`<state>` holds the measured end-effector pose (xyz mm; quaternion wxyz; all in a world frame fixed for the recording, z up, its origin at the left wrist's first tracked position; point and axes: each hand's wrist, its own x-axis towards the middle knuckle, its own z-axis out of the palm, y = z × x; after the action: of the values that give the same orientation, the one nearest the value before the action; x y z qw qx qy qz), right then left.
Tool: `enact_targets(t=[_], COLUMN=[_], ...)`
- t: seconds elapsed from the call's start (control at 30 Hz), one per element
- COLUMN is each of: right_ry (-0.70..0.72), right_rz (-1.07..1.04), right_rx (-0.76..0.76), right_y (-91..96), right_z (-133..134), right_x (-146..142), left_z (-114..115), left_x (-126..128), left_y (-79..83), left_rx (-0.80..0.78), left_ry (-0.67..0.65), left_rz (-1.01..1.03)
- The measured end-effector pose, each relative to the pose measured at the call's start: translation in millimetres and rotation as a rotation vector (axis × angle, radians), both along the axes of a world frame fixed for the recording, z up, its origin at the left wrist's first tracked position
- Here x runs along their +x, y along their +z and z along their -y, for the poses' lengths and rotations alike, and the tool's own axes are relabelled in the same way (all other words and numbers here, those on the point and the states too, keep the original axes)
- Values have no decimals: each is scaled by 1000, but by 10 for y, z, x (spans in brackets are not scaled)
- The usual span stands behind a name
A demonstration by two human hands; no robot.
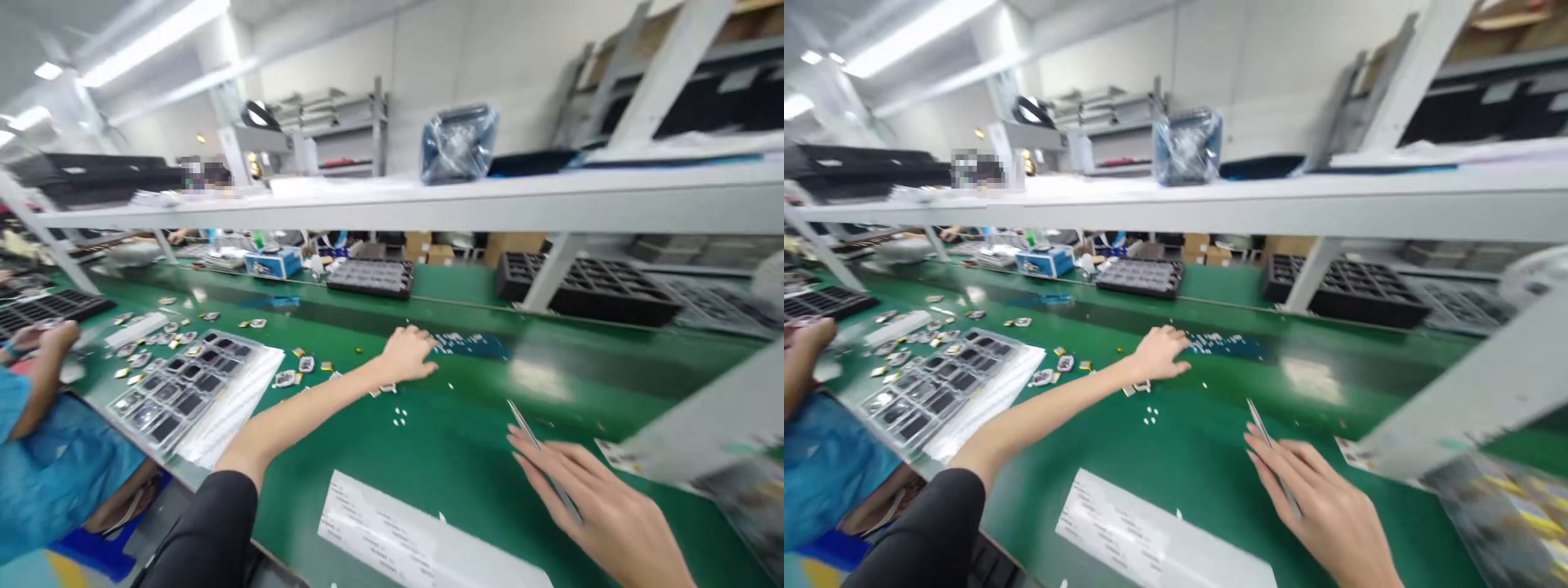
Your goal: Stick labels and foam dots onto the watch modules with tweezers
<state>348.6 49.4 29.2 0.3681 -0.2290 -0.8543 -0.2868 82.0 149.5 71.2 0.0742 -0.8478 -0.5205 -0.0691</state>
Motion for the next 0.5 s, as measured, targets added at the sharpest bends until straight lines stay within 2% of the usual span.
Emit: enact_targets(t=[0.1,0.17,0.23,0.3,0.37,0.43,0.5], right_ry=[5,5,26,53,54,33,17], right_rz=[-3,-28,-55,-71,-72,-68,-63], right_rx=[-39,-93,-141,-167,-175,-176,-176], right_y=[-61,-130,-185,-213,-214,-203,-192], right_z=[-44,-57,-54,-41,-25,-7,9], right_x=[19,23,14,1,-8,-12,-19], left_z=[466,709,821,790,652,452,228], left_x=[-229,-359,-434,-435,-364,-233,-48], left_y=[345,687,1112,1574,2017,2395,2673], left_rx=[149,281,505,687,783,820,781], left_ry=[-136,-193,-211,-199,-179,-143,-149], left_rz=[13,40,101,143,159,189,141])
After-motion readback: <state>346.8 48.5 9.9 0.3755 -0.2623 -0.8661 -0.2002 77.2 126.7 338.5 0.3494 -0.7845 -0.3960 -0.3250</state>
